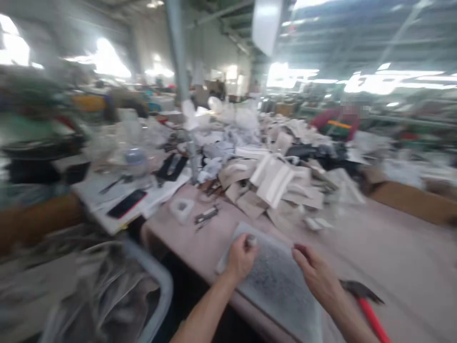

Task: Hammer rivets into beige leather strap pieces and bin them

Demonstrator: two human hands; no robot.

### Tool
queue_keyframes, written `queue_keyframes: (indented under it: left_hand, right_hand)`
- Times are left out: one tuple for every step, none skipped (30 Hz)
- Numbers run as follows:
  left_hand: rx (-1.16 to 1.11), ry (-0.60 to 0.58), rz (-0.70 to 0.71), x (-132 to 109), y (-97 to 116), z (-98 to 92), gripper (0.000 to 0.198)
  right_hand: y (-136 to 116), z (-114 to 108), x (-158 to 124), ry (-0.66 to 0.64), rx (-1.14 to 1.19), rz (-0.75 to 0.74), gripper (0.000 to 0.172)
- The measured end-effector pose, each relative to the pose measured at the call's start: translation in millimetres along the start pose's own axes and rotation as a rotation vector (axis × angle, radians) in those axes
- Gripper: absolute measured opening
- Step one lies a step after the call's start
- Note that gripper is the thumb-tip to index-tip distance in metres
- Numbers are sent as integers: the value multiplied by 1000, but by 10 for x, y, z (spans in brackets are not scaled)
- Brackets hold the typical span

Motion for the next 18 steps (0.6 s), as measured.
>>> queue_keyframes:
  left_hand:
    - [-10,-38,10,16,-28,161,21]
    - [-7,-58,16,33,-67,240,22]
    - [0,-69,16,51,-109,261,24]
    - [9,-77,10,64,-147,247,26]
    - [19,-87,1,71,-176,218,29]
    - [28,-87,-9,70,-193,183,31]
    - [34,-82,-21,64,-201,153,34]
    - [36,-76,-32,55,-203,135,36]
    - [38,-71,-40,46,-201,130,38]
    - [38,-67,-45,40,-197,135,39]
    - [39,-65,-48,37,-194,146,39]
    - [45,-69,-51,37,-194,160,39]
    - [54,-71,-53,39,-196,172,39]
    - [68,-71,-55,43,-200,179,39]
    - [83,-67,-57,47,-206,180,40]
    - [99,-64,-59,51,-215,178,41]
    - [112,-62,-66,54,-226,174,43]
    - [119,-61,-76,54,-241,169,44]
  right_hand:
    - [82,-125,55,26,20,84,45]
    - [167,-229,120,54,46,159,40]
    - [253,-320,189,92,70,214,35]
    - [344,-394,257,129,96,262,29]
    - [436,-451,327,167,127,299,24]
    - [527,-493,402,202,162,329,19]
    - [618,-518,486,231,205,362,15]
    - [706,-532,581,258,255,398,12]
    - [787,-540,685,286,313,440,12]
    - [862,-545,797,317,377,490,15]
    - [928,-550,911,349,447,545,18]
    - [986,-556,1024,378,522,603,23]
    - [1034,-562,1133,397,602,654,28]
    - [1073,-567,1232,404,685,697,32]
    - [1103,-571,1319,400,768,729,35]
    - [1128,-574,1391,389,848,747,37]
    - [1149,-574,1447,375,924,753,38]
    - [1167,-571,1488,362,997,747,39]
Point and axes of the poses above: each hand's wrist, its own x-axis towards the middle knuckle, its own z-axis out of the palm, y = z × x, the point moved 4 cm from there along x, towards the middle knuckle, and after that the axes turned 8 degrees about z, right-handed, at the moved point
